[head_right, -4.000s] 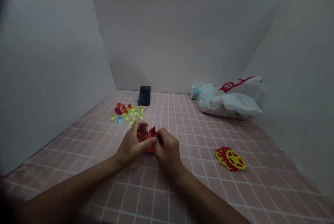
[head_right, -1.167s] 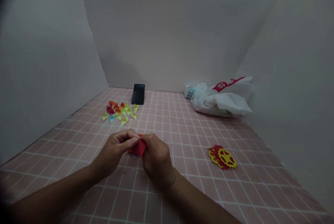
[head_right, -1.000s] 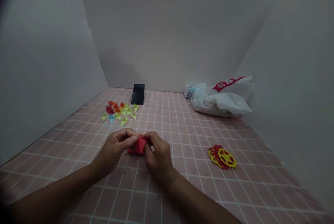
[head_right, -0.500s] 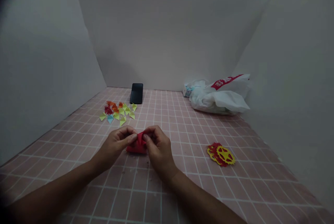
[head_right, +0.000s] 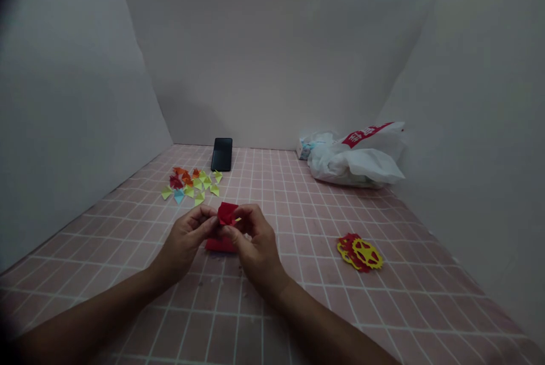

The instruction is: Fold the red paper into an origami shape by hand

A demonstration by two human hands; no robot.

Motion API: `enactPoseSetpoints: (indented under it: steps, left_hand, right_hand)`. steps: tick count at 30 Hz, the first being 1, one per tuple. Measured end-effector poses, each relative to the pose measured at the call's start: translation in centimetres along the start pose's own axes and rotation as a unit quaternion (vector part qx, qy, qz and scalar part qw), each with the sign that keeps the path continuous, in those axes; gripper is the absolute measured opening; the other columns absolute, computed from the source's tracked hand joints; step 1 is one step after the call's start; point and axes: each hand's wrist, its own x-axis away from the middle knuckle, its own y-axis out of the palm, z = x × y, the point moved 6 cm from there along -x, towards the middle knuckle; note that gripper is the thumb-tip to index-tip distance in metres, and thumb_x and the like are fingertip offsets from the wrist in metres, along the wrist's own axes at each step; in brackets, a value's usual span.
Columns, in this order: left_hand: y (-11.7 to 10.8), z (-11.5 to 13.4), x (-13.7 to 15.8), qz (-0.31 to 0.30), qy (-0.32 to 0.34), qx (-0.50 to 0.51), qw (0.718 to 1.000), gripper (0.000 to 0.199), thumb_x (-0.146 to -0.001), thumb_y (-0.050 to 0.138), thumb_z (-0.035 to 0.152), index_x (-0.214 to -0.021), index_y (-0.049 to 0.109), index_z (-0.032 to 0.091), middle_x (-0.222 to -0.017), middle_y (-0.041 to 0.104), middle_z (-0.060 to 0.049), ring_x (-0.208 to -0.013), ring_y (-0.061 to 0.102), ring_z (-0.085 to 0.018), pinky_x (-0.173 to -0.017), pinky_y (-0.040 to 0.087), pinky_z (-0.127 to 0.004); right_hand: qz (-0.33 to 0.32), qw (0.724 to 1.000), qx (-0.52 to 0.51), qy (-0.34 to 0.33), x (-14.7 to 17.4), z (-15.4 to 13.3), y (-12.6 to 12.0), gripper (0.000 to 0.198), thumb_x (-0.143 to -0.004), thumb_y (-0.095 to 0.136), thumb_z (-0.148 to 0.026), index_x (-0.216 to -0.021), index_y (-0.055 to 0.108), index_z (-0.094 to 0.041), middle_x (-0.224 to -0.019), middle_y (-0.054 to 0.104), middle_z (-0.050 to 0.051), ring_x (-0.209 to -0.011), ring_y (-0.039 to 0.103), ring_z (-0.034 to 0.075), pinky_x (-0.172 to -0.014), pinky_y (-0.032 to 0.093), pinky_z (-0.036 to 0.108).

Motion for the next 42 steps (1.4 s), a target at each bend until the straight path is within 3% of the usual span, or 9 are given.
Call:
enactPoseSetpoints:
  steps: [3, 6, 10, 14, 27, 36, 42]
  left_hand:
    - [0.3, -0.1, 0.3, -0.011, 0.0, 0.007, 1.0, 0.023, -0.084, 0.076, 0.035, -0.086, 0.063, 0.016, -0.077, 0.071, -0.001, -0.071, 0.067, -0.012, -0.072, 0.054, -0.024]
    - [0.5, -0.1, 0.4, -0.029, -0.003, 0.01, 1.0, 0.021, -0.086, 0.075, 0.033, -0.091, 0.065, 0.016, -0.085, 0.072, -0.002, -0.08, 0.068, -0.012, -0.077, 0.054, -0.023]
    - [0.0, 0.0, 0.1, -0.022, 0.0, 0.019, 1.0, 0.031, -0.085, 0.076, 0.037, -0.107, 0.066, 0.018, -0.096, 0.071, -0.003, -0.085, 0.067, -0.013, -0.078, 0.054, -0.025]
    - [-0.4, 0.5, -0.2, -0.001, 0.021, -0.009, 1.0, 0.034, -0.076, 0.083, 0.03, -0.106, 0.07, 0.019, -0.097, 0.07, -0.003, -0.087, 0.066, -0.014, -0.08, 0.055, -0.025]
    - [-0.2, 1.3, 0.4, 0.014, 0.092, -0.067, 0.993, 0.025, -0.08, 0.076, 0.019, -0.105, 0.07, 0.021, -0.101, 0.069, -0.003, -0.086, 0.068, -0.013, -0.079, 0.059, -0.023]
    - [-0.2, 1.6, 0.4, 0.019, 0.12, -0.098, 0.988, 0.017, -0.079, 0.075, 0.017, -0.095, 0.072, 0.02, -0.092, 0.069, -0.001, -0.083, 0.066, -0.013, -0.076, 0.057, -0.022]
    - [0.0, 1.8, 0.4, 0.008, 0.114, -0.097, 0.989, 0.011, -0.079, 0.074, 0.017, -0.089, 0.069, 0.018, -0.084, 0.067, 0.0, -0.076, 0.065, -0.012, -0.071, 0.056, -0.021]
  right_hand:
    - [-0.005, 0.999, 0.028, 0.014, 0.0, 0.1, 0.0, 0.005, -0.089, 0.064, -0.025, -0.09, 0.063, -0.021, -0.082, 0.064, 0.001, -0.075, 0.065, 0.016, -0.071, 0.054, 0.03]
    - [-0.001, 0.998, 0.064, 0.016, -0.2, 0.0, -0.4, 0.005, -0.091, 0.06, -0.023, -0.089, 0.064, -0.02, -0.08, 0.063, 0.001, -0.074, 0.062, 0.016, -0.07, 0.051, 0.03]
    - [-0.035, 0.988, 0.151, -0.021, -0.3, -0.5, -0.2, 0.008, -0.091, 0.059, -0.018, -0.084, 0.063, -0.019, -0.08, 0.062, 0.002, -0.074, 0.059, 0.017, -0.068, 0.046, 0.031]
    - [-0.064, 0.975, 0.203, -0.063, -0.2, -1.0, 0.3, 0.008, -0.092, 0.058, -0.015, -0.086, 0.063, -0.019, -0.082, 0.061, 0.003, -0.076, 0.057, 0.017, -0.069, 0.043, 0.031]
    - [-0.061, 0.984, 0.167, -0.012, -0.2, -0.9, 0.1, 0.028, -0.101, 0.048, -0.031, -0.081, 0.063, -0.019, -0.078, 0.062, 0.003, -0.074, 0.06, 0.017, -0.07, 0.044, 0.031]
    - [-0.051, 0.991, 0.113, 0.052, -0.2, -0.3, -0.2, 0.024, -0.096, 0.052, -0.033, -0.081, 0.063, -0.018, -0.072, 0.063, 0.002, -0.069, 0.059, 0.017, -0.066, 0.045, 0.03]
    - [-0.047, 0.992, 0.105, 0.048, -0.2, -0.4, -0.2, 0.024, -0.095, 0.054, -0.033, -0.079, 0.063, -0.019, -0.071, 0.063, 0.002, -0.068, 0.058, 0.016, -0.065, 0.045, 0.03]
